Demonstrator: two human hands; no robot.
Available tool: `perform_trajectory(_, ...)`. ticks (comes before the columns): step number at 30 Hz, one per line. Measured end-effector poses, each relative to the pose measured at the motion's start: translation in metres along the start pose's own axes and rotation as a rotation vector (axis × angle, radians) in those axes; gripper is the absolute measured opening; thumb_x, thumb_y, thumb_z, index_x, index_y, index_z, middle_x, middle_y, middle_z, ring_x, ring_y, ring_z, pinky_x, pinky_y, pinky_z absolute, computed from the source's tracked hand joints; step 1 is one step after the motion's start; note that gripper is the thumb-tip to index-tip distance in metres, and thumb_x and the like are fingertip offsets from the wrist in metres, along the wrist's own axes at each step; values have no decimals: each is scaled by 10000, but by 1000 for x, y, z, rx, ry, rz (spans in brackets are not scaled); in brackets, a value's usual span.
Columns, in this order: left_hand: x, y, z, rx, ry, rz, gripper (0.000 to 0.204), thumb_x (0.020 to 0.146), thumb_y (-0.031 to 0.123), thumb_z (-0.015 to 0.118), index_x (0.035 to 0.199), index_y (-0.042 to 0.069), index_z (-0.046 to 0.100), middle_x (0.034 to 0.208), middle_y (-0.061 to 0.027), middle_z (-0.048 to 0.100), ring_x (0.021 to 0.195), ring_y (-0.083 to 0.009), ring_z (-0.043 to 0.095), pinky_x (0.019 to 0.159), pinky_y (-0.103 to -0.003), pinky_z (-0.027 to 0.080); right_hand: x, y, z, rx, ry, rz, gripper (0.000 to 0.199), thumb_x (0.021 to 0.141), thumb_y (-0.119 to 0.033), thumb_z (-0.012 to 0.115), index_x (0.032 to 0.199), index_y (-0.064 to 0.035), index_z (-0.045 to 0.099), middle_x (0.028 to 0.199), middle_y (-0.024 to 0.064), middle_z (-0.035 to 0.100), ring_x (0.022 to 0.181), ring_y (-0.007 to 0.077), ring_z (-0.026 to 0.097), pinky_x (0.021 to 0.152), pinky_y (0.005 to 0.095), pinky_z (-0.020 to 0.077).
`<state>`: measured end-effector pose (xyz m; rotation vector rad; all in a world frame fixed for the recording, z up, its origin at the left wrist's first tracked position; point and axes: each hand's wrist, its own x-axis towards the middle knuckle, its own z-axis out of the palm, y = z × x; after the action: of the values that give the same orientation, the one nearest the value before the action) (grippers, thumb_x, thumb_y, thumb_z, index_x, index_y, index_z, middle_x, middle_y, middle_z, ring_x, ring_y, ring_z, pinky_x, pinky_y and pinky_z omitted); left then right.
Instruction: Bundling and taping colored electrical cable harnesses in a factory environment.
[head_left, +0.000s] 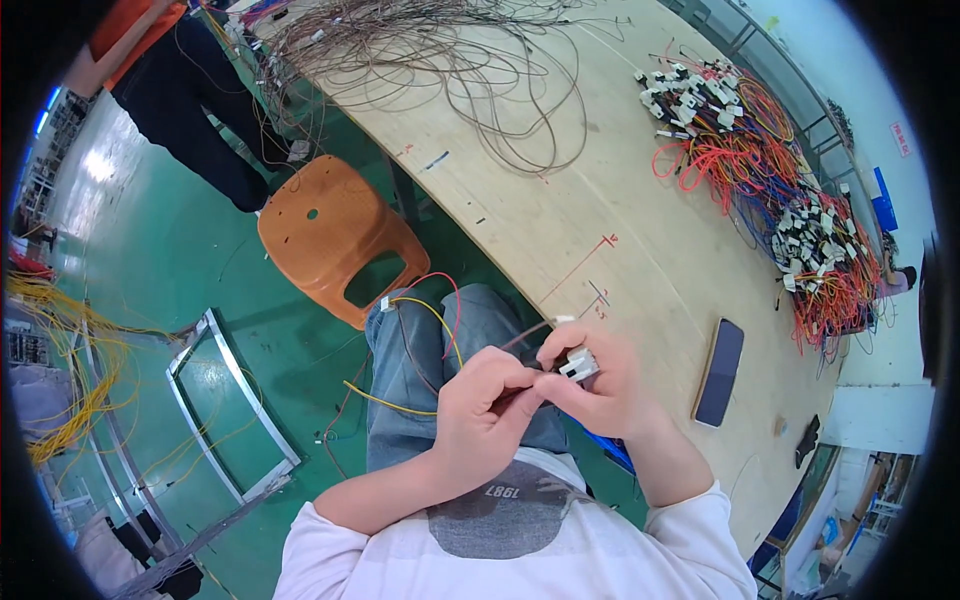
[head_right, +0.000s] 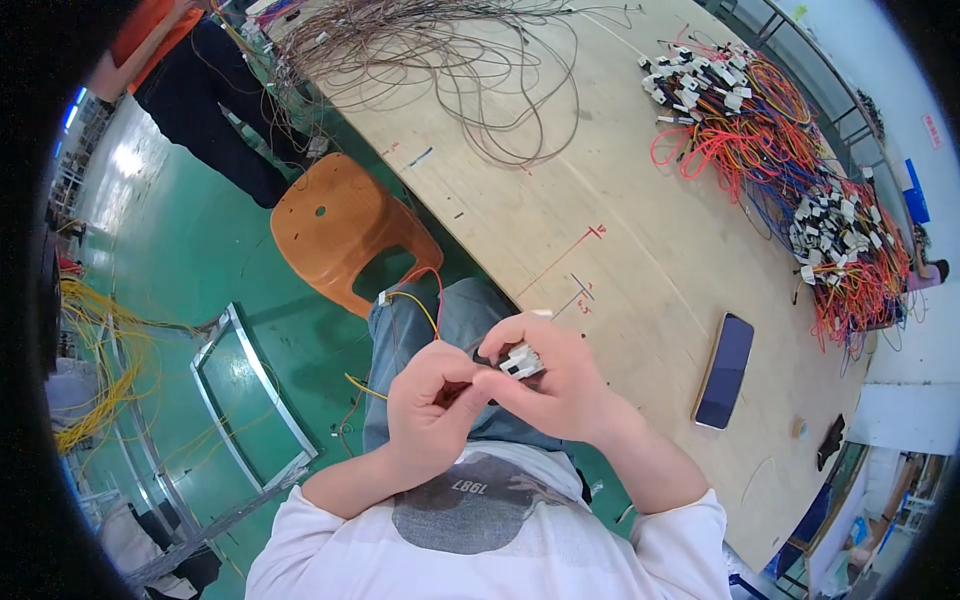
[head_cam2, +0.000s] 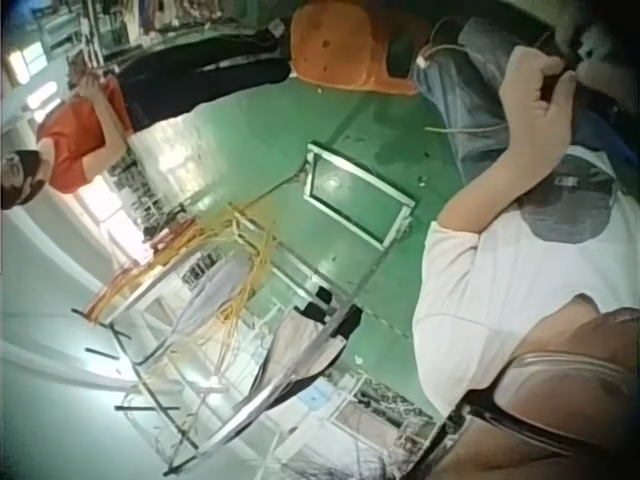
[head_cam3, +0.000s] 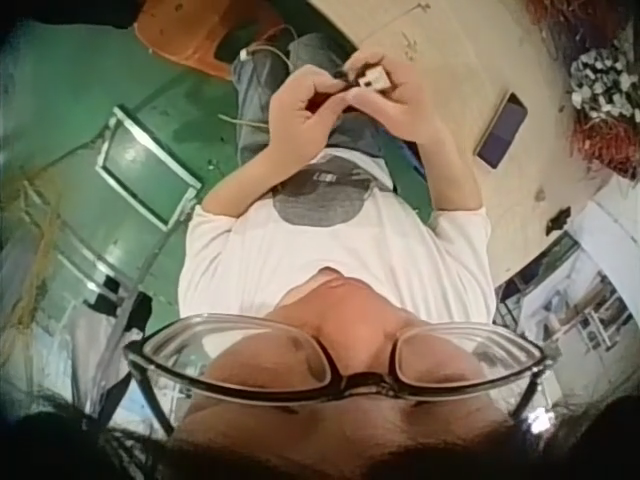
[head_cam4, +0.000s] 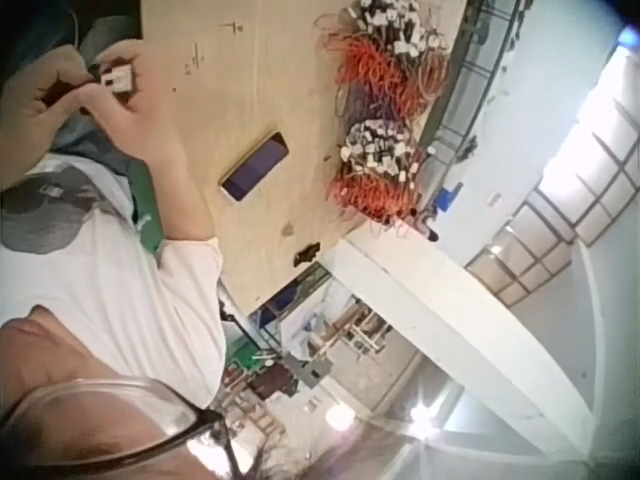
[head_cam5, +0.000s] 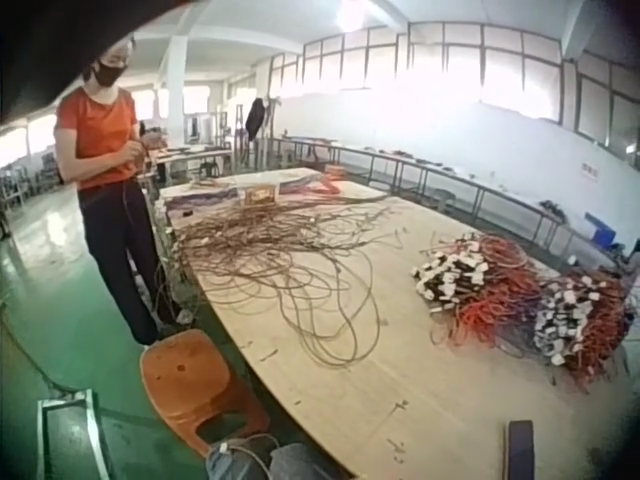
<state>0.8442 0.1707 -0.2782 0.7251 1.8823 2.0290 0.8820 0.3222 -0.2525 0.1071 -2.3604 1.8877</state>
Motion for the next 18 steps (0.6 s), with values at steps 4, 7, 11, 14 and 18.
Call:
perform_trajectory(4, 0, 5, 6, 67, -32, -84, 405, 702, -36, 619, 1055, 28, 433, 722, -69, 511, 642, -108, 500, 531, -224, 401, 1, -6, 7, -106, 101, -97, 164, 690, 0, 614, 826, -31, 529, 761, 75, 549, 662, 153, 537, 585, 253, 425)
perform_trajectory(7, 8, 12, 4, 90, -134, -349, 676, 704, -32, 624, 1241, 73, 227, 810, -67, 533, 688, -102, 513, 556, -232, 419, -2, -8, 11, -123, 141, -177, 158, 683, 26, 591, 818, -28, 529, 760, 82, 555, 673, 166, 550, 591, 253, 429)
perform_trajectory(11, 14, 15, -2, -705, -116, -589, 579, 739, -23, 595, 1219, 75, 287, 910, -36, 490, 675, -96, 498, 548, -217, 403, -4, -5, 11, -15, 169, -96, 149, 682, 45, 574, 806, -23, 526, 740, 73, 560, 668, 145, 554, 582, 240, 429)
perform_trajectory(14, 13, 14, -7, -939, -175, -661, 424, 787, 106, 580, 1142, 50, 355, 814, -23, 467, 581, -79, 422, 449, -200, 300, -8, -9, 17, 63, 203, -5, 122, 683, 50, 573, 767, -28, 530, 730, 52, 559, 635, 104, 537, 549, 222, 415)
perform_trajectory(18, 8, 12, -18, -977, 1, -594, 520, 707, 218, 660, 1107, 41, 379, 819, -47, 507, 640, -95, 473, 476, -197, 359, -10, -11, 19, 42, 261, 54, 123, 689, 27, 582, 778, -32, 521, 731, 32, 534, 629, 80, 497, 546, 198, 384)
